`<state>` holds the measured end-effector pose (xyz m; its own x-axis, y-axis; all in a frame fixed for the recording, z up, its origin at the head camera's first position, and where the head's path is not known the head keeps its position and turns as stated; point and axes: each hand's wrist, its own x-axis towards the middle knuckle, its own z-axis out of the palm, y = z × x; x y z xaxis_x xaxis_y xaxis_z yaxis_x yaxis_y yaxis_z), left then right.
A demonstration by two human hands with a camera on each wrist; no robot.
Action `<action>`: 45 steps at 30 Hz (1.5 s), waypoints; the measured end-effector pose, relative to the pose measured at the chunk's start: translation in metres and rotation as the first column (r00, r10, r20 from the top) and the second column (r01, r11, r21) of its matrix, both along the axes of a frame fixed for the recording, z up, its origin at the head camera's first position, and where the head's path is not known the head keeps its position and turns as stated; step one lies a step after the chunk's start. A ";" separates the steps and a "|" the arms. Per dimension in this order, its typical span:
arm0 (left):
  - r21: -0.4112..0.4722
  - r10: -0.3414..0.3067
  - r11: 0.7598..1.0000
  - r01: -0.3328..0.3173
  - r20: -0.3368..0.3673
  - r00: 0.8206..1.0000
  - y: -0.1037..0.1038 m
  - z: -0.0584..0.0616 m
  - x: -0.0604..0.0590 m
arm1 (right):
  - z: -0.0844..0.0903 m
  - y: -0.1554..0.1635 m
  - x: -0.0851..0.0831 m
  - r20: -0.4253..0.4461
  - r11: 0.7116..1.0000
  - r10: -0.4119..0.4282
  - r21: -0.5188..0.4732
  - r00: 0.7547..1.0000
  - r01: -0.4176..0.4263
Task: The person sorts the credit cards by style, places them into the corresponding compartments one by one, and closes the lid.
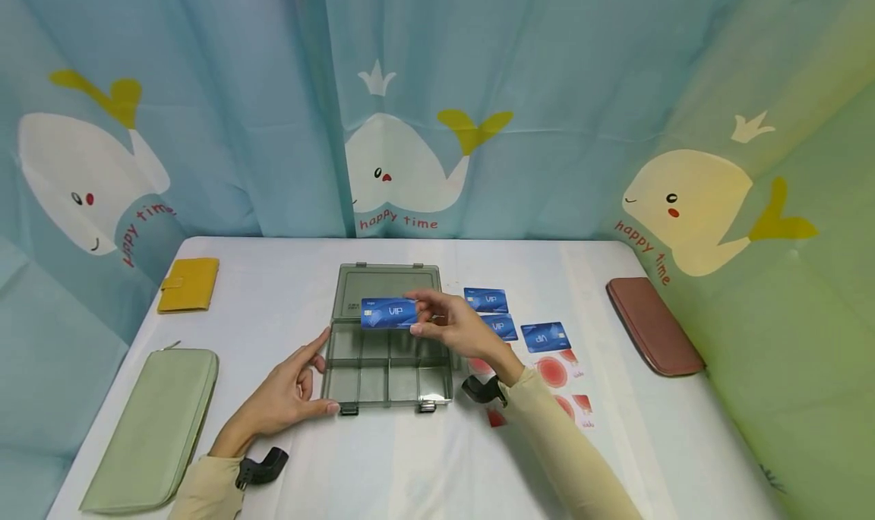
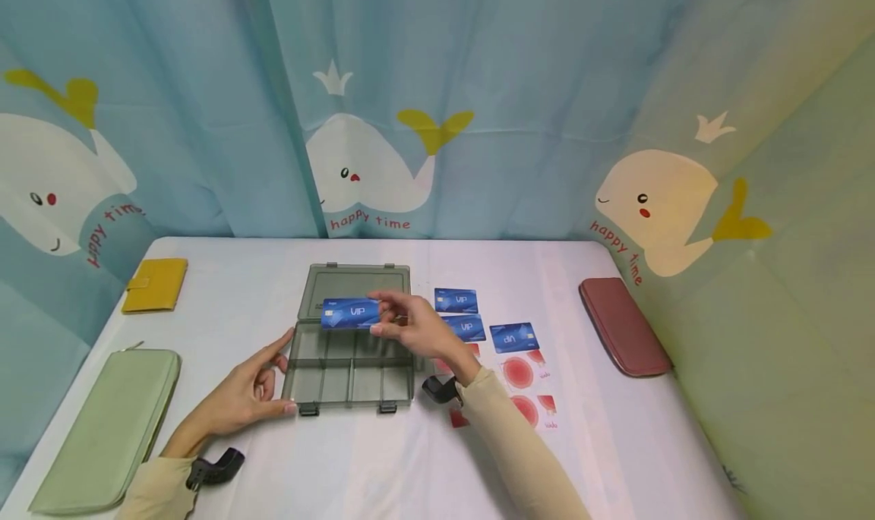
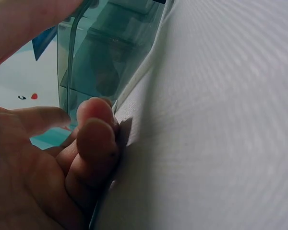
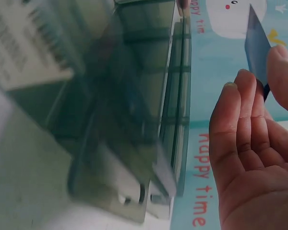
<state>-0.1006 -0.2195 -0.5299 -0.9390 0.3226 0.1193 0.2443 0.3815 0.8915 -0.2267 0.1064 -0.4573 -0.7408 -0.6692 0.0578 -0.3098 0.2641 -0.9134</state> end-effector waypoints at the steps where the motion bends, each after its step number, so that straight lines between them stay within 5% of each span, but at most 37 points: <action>1: 0.001 -0.001 1.000 0.001 -0.002 1.000 0.000 0.000 0.000 | 0.000 -0.002 0.000 0.005 1.000 0.002 0.002 1.000 -0.002; 20: -0.009 -0.005 1.000 0.005 0.012 1.000 -0.002 -0.001 -0.001 | 0.001 -0.027 -0.004 0.108 0.999 0.015 0.050 0.994 -0.021; 45: 0.004 -0.005 1.000 0.005 0.012 1.000 -0.002 0.001 -0.002 | -0.004 -0.045 -0.004 -0.015 0.981 0.101 0.170 0.995 -0.097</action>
<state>-0.1022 -0.2215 -0.5289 -0.9387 0.3269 0.1090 0.2353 0.3771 0.8958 -0.2310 0.0610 -0.4615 -0.6705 -0.7405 -0.0461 -0.3625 0.3811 -0.8505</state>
